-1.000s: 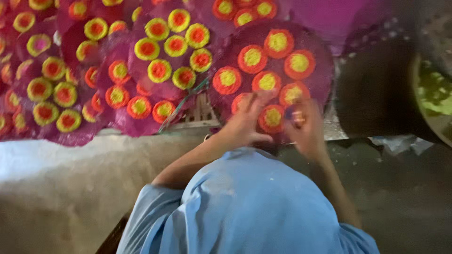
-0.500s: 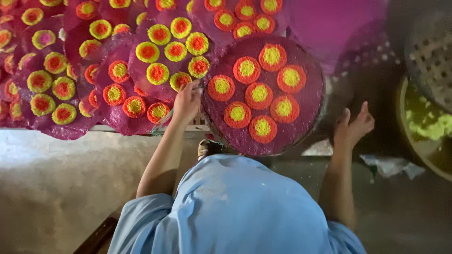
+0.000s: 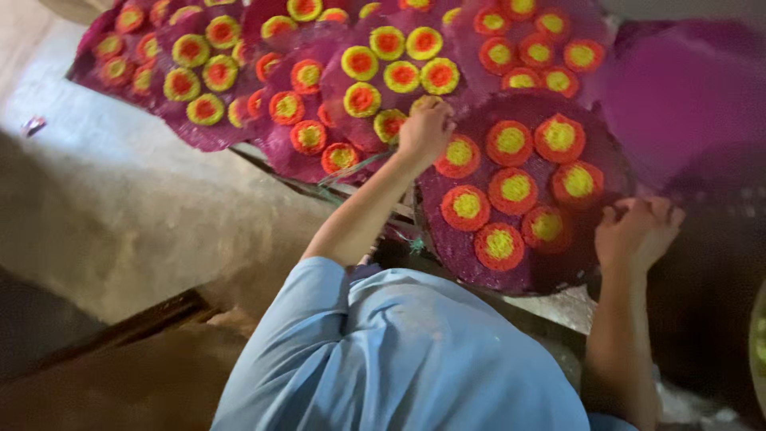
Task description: The person uses a wooden hand-press mold to form ring-shaped pieces from yellow and orange paste, pressing them onto pink round boards. They fill several boards, stack the finished boards, tie them with string, and cover them with woven bamboo lids.
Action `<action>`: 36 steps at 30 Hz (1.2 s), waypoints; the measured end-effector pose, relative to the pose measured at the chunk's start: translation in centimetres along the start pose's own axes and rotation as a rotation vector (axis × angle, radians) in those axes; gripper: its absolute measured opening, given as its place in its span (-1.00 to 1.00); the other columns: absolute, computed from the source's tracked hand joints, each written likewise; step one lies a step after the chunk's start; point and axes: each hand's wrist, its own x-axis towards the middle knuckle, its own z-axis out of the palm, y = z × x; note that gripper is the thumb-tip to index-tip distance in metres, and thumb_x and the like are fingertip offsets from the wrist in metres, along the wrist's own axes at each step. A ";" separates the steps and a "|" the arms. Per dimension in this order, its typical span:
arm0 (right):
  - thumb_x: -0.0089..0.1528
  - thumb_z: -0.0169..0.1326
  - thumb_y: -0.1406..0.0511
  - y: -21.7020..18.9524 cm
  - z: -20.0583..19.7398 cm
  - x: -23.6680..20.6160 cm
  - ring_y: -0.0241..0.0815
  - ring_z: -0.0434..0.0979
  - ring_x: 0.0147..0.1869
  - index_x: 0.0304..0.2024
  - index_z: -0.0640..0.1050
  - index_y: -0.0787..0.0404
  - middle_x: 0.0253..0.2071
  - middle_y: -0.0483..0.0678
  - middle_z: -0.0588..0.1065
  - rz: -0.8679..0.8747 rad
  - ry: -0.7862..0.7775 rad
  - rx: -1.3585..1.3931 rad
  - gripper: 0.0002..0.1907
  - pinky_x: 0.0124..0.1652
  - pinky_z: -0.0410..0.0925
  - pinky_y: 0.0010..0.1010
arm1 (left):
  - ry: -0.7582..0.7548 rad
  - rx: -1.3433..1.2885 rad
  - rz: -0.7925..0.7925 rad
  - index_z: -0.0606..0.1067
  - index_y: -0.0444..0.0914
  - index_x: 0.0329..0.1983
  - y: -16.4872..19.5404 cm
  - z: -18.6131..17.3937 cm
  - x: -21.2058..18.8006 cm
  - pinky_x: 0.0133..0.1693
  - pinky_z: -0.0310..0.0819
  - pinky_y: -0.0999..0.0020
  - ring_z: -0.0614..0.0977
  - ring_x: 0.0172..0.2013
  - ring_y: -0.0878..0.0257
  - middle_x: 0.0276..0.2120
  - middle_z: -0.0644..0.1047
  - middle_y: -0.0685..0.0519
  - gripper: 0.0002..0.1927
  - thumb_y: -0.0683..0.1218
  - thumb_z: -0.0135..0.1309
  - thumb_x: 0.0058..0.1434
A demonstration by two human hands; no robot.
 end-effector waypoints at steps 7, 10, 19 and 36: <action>0.37 0.20 0.30 -0.9 -0.6 1.1 0.14 0.53 -0.06 -0.14 0.51 0.23 -0.12 0.08 0.53 0.065 -0.108 0.118 -0.86 -0.07 0.37 0.00 | -0.032 -0.049 -0.013 0.45 -0.17 -0.22 0.9 -1.3 0.8 -0.32 0.50 0.05 0.64 -0.27 -0.03 -0.21 0.56 -0.01 -0.88 -0.09 0.08 0.20; 0.45 0.15 0.38 -2.2 -2.7 1.1 0.05 0.58 -0.14 -0.07 0.50 0.30 -0.15 0.11 0.55 0.039 -0.042 0.344 -0.90 -0.15 0.42 -0.14 | -0.267 -0.094 -0.158 0.41 -0.14 -0.12 1.7 -2.6 0.9 -0.37 0.50 0.05 0.66 -0.36 0.01 -0.38 0.58 0.01 -0.83 0.02 0.01 0.34; 0.58 -0.07 0.51 -10.2 -7.5 9.7 -0.10 0.52 0.03 0.04 0.44 0.39 -0.02 0.09 0.48 -0.264 0.116 0.539 -0.95 0.07 0.40 -0.34 | 0.049 -0.591 0.069 0.41 -0.22 -0.08 -1.8 -9.0 4.4 -0.28 0.48 0.24 0.57 -0.36 0.17 -0.34 0.52 -0.04 -0.83 -0.11 0.13 0.36; 0.49 0.00 0.33 -72.4 10.1 31.5 -0.19 0.53 -0.26 0.05 0.52 0.24 -0.18 -0.08 0.54 -0.475 -0.110 1.172 -0.85 -0.29 0.45 -0.28 | 0.458 -0.015 -0.451 0.52 -0.20 0.03 -44.4 -48.9 10.4 -0.32 0.43 0.28 0.55 -0.39 0.25 -0.40 0.56 -0.07 -0.81 -0.04 0.09 0.44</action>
